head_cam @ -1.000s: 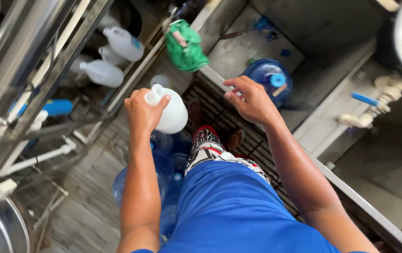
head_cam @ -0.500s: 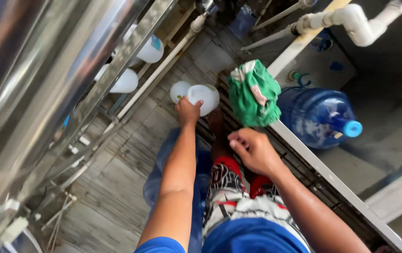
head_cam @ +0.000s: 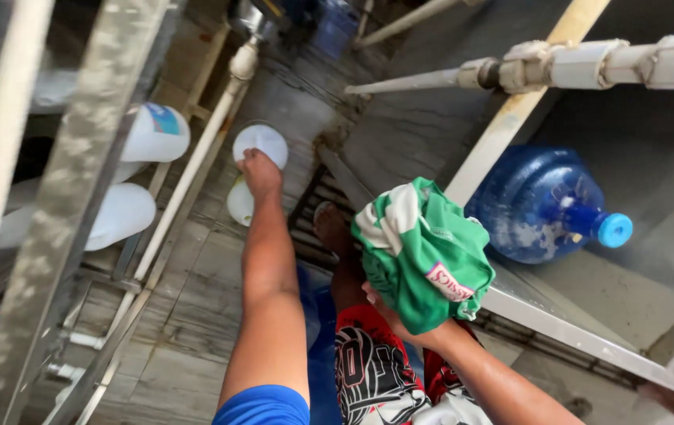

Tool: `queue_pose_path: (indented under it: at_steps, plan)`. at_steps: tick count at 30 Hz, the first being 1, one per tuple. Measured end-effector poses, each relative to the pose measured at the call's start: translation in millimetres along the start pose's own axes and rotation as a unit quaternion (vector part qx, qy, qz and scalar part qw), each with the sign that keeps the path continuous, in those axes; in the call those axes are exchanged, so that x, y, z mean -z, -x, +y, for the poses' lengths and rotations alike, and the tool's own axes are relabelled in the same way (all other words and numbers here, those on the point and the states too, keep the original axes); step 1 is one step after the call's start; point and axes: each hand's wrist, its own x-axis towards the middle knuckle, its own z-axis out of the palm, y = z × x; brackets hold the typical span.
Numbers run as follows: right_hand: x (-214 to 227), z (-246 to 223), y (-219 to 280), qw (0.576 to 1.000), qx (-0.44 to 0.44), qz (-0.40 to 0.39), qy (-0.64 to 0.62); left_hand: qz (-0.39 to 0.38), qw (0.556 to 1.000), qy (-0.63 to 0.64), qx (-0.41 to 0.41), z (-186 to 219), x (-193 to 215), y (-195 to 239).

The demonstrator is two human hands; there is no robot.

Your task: Washing and rinsing large water jugs in a sink area of a water production facility.

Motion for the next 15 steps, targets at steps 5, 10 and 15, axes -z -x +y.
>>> queue_pose_path:
  at_steps: [5, 10, 15]
  plan:
    - [16, -8, 3, 0.952, 0.232, 0.093, 0.176, -0.065, 0.997, 0.008, 0.047, 1, 16, -6]
    - [36, -21, 33, 0.993, -0.019, -0.068, 0.097, -0.09, 0.995, -0.003, 0.032, 50, 95, 25]
    - [97, -77, 78, 0.996, 0.06, -0.052, 0.027, -0.171, 0.94, 0.227, 0.191, 39, 105, 82]
